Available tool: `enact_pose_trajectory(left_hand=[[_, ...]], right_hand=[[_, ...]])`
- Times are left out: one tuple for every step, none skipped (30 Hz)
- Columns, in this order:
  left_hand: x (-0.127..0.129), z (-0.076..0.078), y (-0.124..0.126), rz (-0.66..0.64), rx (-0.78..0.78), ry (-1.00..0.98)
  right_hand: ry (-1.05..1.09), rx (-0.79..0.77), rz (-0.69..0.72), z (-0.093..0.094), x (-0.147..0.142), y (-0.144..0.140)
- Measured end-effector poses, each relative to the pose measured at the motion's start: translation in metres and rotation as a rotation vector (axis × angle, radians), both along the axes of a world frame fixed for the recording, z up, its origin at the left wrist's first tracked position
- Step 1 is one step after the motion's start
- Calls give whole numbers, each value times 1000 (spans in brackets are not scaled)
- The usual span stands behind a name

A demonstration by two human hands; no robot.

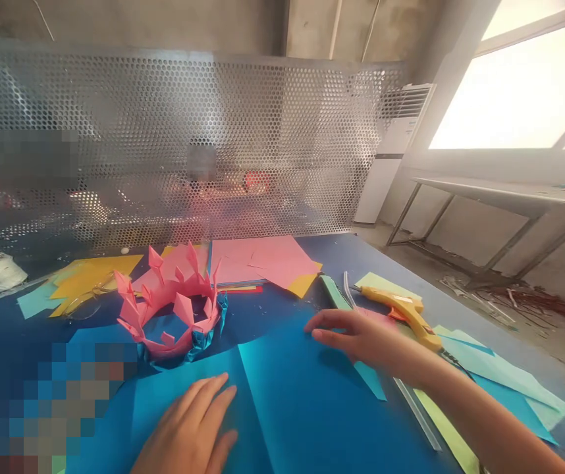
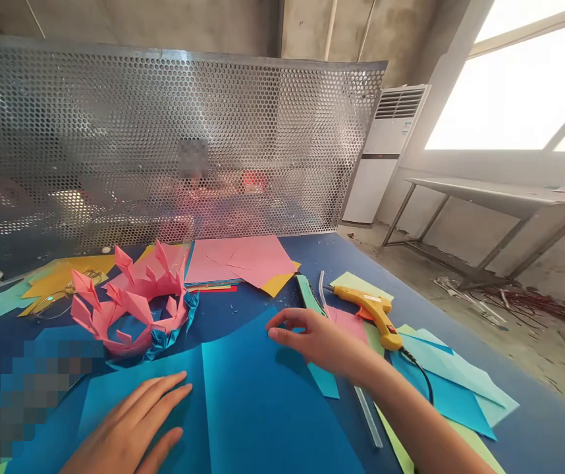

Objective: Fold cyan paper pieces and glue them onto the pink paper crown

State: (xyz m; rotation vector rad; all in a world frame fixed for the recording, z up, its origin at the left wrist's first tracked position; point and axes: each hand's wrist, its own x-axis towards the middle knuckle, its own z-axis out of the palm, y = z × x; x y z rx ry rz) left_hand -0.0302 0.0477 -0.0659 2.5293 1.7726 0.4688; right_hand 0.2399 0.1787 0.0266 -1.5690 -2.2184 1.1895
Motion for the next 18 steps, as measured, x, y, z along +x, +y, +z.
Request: enact_pose_trajectory(left_hand=[[0, 0, 0, 12, -16, -13], [-1, -1, 0, 24, -25, -25], [-1, -1, 1, 39, -26, -31], [-2, -3, 2, 47, -20, -33], [-2, -5, 4, 44, -13, -29], [-3, -7, 5, 34, -1, -26], [-3, -10, 7, 23, 13, -25], [-3, -12, 9, 11, 32, -27], [-3, -14, 11, 2, 47, -28], [-2, -14, 12, -2, 54, -26], [-2, -14, 14, 11, 55, -23], [0, -13, 15, 21, 48, -17], [1, -12, 17, 31, 34, -10], [3, -11, 18, 40, 23, -2], [4, -10, 19, 49, 18, 5], [6, -9, 20, 53, 19, 10], [7, -9, 21, 53, 23, 16], [8, -10, 21, 51, 31, 22]], right_hand=[[-16, 51, -28, -5, -3, 1], [-44, 91, -46, -9, -4, 2], [-68, 107, -47, -14, -5, 2], [-86, 97, -36, -18, -5, 1], [-95, 63, -14, -21, -5, 1], [-101, 26, 14, -24, -4, 0], [-105, 3, 40, -25, -3, -1], [-109, 0, 63, -26, -2, -1], [-116, 15, 77, -27, -2, -2], [-124, 41, 82, -27, -2, -2], [-134, 66, 80, -26, -2, -3], [-144, 81, 74, -25, -3, -3], [-159, 88, 68, -24, -4, -3], [-175, 90, 63, -23, -5, -3], [-193, 93, 59, -22, -6, -4], [-207, 95, 58, -21, -7, -4], [-219, 94, 60, -21, -7, -4], [-227, 88, 63, -20, -8, -4]])
